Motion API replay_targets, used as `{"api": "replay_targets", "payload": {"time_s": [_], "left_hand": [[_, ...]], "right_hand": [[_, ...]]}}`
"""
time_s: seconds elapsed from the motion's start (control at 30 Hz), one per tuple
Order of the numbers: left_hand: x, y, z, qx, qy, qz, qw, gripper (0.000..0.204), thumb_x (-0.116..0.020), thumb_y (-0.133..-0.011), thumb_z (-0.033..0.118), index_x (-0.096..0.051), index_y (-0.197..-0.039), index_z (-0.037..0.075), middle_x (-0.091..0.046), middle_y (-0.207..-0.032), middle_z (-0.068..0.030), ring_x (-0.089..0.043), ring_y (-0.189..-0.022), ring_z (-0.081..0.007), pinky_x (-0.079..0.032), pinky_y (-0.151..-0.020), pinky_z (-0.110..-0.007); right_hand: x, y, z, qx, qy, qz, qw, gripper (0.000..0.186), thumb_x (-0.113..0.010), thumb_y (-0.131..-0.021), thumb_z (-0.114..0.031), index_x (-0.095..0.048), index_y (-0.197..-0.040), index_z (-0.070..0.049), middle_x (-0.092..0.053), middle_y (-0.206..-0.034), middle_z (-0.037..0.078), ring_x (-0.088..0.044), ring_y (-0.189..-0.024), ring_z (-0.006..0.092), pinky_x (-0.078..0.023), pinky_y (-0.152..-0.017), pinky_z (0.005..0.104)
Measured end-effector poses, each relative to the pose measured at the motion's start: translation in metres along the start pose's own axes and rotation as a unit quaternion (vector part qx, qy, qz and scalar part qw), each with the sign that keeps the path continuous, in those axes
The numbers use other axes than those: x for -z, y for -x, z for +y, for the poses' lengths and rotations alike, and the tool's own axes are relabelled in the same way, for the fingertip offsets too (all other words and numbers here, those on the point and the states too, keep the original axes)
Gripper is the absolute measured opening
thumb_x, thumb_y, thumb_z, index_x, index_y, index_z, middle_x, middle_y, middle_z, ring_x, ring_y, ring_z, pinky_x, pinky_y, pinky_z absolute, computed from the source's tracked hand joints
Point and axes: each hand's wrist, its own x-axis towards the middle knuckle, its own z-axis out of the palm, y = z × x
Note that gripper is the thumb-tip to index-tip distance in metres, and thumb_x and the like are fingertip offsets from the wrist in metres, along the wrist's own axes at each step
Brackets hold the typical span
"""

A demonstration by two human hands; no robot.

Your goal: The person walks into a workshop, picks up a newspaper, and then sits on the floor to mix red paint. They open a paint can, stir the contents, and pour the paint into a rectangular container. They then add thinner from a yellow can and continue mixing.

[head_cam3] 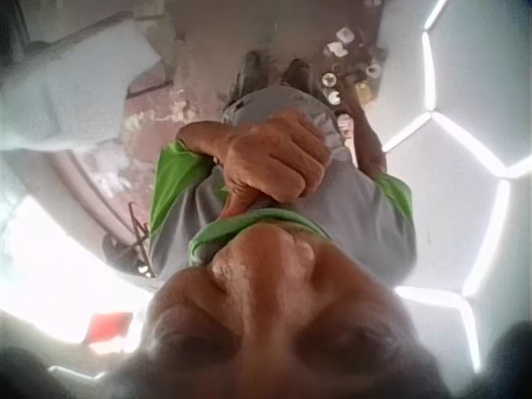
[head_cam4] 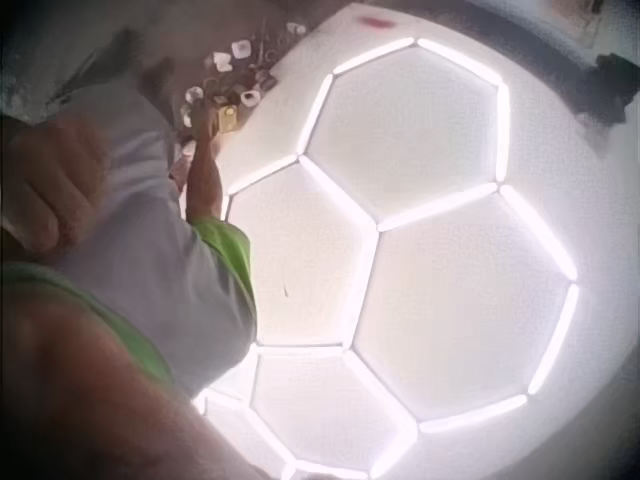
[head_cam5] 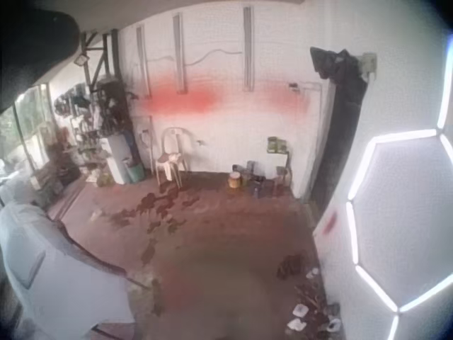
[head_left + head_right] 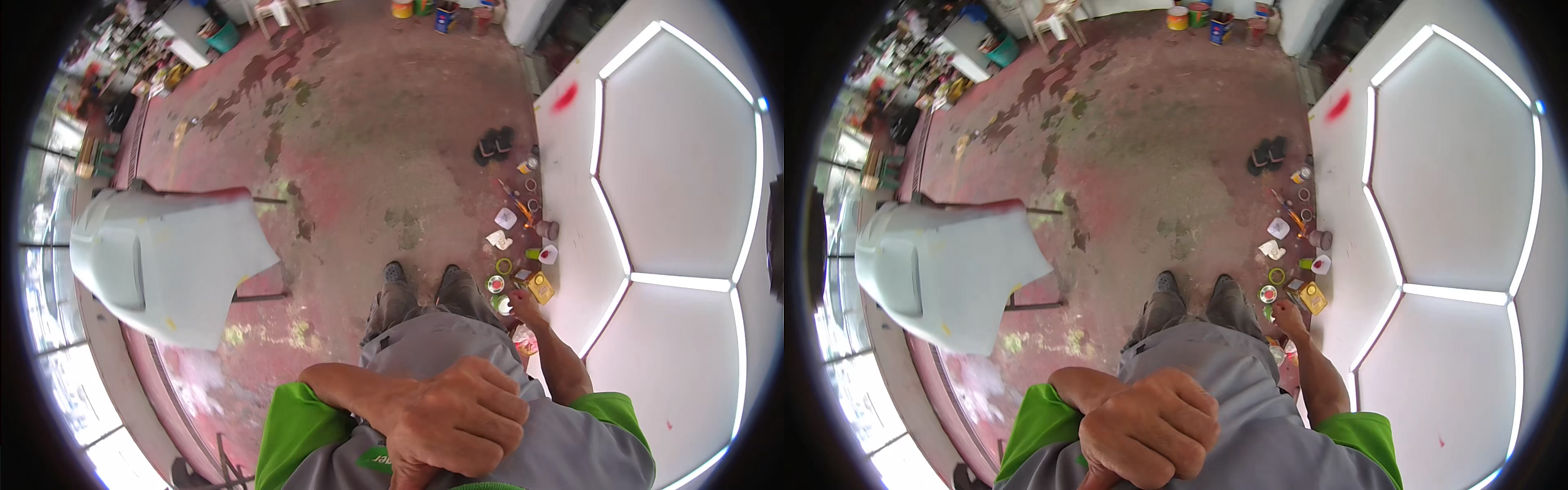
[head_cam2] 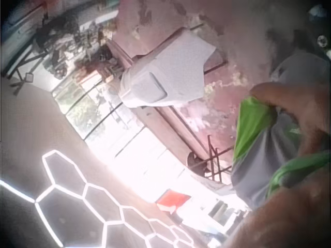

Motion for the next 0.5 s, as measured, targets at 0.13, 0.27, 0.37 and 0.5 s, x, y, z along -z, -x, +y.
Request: {"api": "replay_targets", "payload": {"time_s": [0.13,0.27,0.37,0.5], "left_hand": [[0.025,-0.017,-0.018,0.089,0.003,-0.121,0.989,0.067,-0.052,-0.103,0.065,-0.05,-0.064,0.01,-0.054,-0.066,-0.005,-0.054,-0.052,-0.0229,-0.037,-0.046,-0.036],[0.018,0.003,-0.058,0.214,-0.042,-0.211,0.953,0.061,-0.06,-0.101,0.058,-0.053,-0.067,0.009,-0.059,-0.071,-0.0072,-0.06,-0.059,-0.0225,-0.039,-0.048,-0.036],[0.014,0.012,-0.101,0.379,-0.104,-0.294,0.871,0.068,-0.069,-0.09,0.071,-0.053,-0.07,0.007,-0.055,-0.069,-0.007,-0.058,-0.059,-0.0276,-0.043,-0.053,-0.039],[0.034,0.105,-0.182,0.536,-0.23,-0.37,0.723,0.05,-0.079,-0.088,0.051,-0.061,-0.08,0.006,-0.064,-0.079,-0.0088,-0.064,-0.077,-0.0285,-0.049,-0.069,-0.04]], "right_hand": [[-0.027,0.033,0.065,0.0,-0.034,0.017,0.999,0.037,-0.056,-0.095,-0.03,-0.073,-0.094,0.003,-0.073,-0.077,0.015,-0.073,-0.069,0.0257,-0.058,-0.066,0.0411],[-0.057,0.057,0.084,-0.088,-0.093,0.005,0.992,0.033,-0.058,-0.098,-0.03,-0.071,-0.094,0.0,-0.07,-0.079,0.01,-0.071,-0.071,0.0169,-0.053,-0.056,0.0343],[-0.092,0.062,0.114,-0.151,-0.204,0.055,0.966,0.034,-0.057,-0.096,-0.027,-0.07,-0.097,0.004,-0.069,-0.074,0.01,-0.067,-0.064,0.0205,-0.053,-0.06,0.0372],[-0.114,0.032,0.156,-0.251,-0.305,0.086,0.915,0.039,-0.062,-0.099,-0.038,-0.067,-0.111,-0.001,-0.068,-0.084,0.006,-0.065,-0.069,0.0167,-0.052,-0.059,0.0346]]}}
